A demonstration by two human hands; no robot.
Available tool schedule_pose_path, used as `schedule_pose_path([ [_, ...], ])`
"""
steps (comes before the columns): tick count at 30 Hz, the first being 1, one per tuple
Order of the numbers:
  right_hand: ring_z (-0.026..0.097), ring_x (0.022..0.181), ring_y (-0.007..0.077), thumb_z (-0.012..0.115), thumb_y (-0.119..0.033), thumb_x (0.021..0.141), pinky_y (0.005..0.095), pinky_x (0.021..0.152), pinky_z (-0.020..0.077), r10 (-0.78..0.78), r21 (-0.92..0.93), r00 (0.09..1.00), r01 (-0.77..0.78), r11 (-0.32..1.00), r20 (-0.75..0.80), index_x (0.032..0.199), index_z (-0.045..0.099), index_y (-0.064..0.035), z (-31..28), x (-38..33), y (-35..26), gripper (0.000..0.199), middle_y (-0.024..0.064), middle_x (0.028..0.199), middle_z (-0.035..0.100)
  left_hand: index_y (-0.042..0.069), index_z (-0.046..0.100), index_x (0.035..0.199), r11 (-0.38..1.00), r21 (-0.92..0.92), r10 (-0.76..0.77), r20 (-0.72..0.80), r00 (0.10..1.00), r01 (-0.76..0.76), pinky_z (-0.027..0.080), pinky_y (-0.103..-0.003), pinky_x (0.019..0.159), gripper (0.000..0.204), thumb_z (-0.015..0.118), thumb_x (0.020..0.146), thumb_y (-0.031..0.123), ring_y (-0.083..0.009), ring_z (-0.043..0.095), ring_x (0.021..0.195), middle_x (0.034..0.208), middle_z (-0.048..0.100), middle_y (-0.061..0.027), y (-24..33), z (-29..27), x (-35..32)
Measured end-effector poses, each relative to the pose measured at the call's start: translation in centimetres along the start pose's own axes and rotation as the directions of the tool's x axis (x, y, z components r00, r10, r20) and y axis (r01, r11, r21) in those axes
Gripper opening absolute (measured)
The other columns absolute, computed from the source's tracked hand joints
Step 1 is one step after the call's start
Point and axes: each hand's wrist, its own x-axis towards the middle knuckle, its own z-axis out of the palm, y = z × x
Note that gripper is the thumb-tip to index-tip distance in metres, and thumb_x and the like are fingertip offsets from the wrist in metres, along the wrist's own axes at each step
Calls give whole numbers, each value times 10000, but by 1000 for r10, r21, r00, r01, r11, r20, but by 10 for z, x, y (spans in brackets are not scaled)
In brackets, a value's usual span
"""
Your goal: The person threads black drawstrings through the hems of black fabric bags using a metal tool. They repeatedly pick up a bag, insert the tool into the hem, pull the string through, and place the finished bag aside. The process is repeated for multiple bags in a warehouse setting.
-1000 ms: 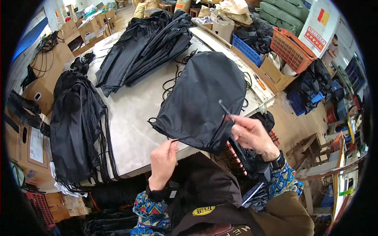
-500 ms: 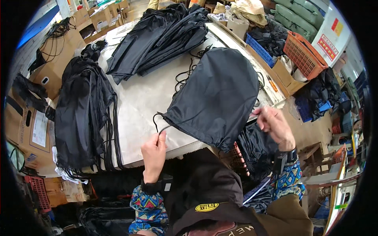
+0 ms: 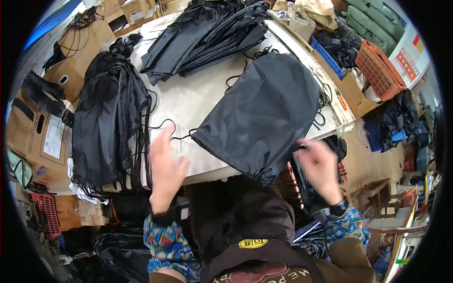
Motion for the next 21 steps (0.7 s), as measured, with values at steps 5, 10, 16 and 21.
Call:
schedule_pose_path([
  [5, 580, 714, 225, 683, -217, 756, 315, 561, 487, -392, -290, 802, 547, 785, 450, 1197, 474, 26, 55, -15, -43, 545, 100, 830, 512, -5, 524, 1219, 946, -302, -68, 166, 984, 116, 434, -331, 827, 459, 558, 761, -18, -184, 598, 829, 907, 633, -132, -7, 54, 20],
  [10, 582, 696, 297, 535, -21, 749, 391, 536, 497, -277, -445, 938, 344, 827, 209, 913, 508, -36, 52, 6, 28, 167, 114, 803, 481, -24, 675, 953, 640, -585, -316, 390, 865, 498, 380, -209, 513, 164, 624, 817, 52, -29, 502, 586, 626, 591, -6, -23, 34, 16],
  [16, 589, 683, 351, 530, 24, 747, 443, 570, 484, -233, -437, 972, 220, 872, 27, 985, 576, -41, 47, 28, 53, 251, 143, 839, 494, -29, 700, 891, 625, -424, -501, 425, 754, 655, 412, -191, 597, 131, 615, 813, 31, -61, 551, 676, 734, 649, -15, -84, -70, 14],
  [21, 585, 745, 342, 538, 27, 719, 436, 601, 490, -203, -296, 977, 212, 931, 64, 990, 573, -32, 68, 31, 39, 280, 152, 875, 502, -30, 624, 1049, 806, 35, -585, 201, 786, 591, 446, -281, 821, 297, 677, 771, 60, -191, 605, 862, 907, 640, -134, -131, -119, -15],
])
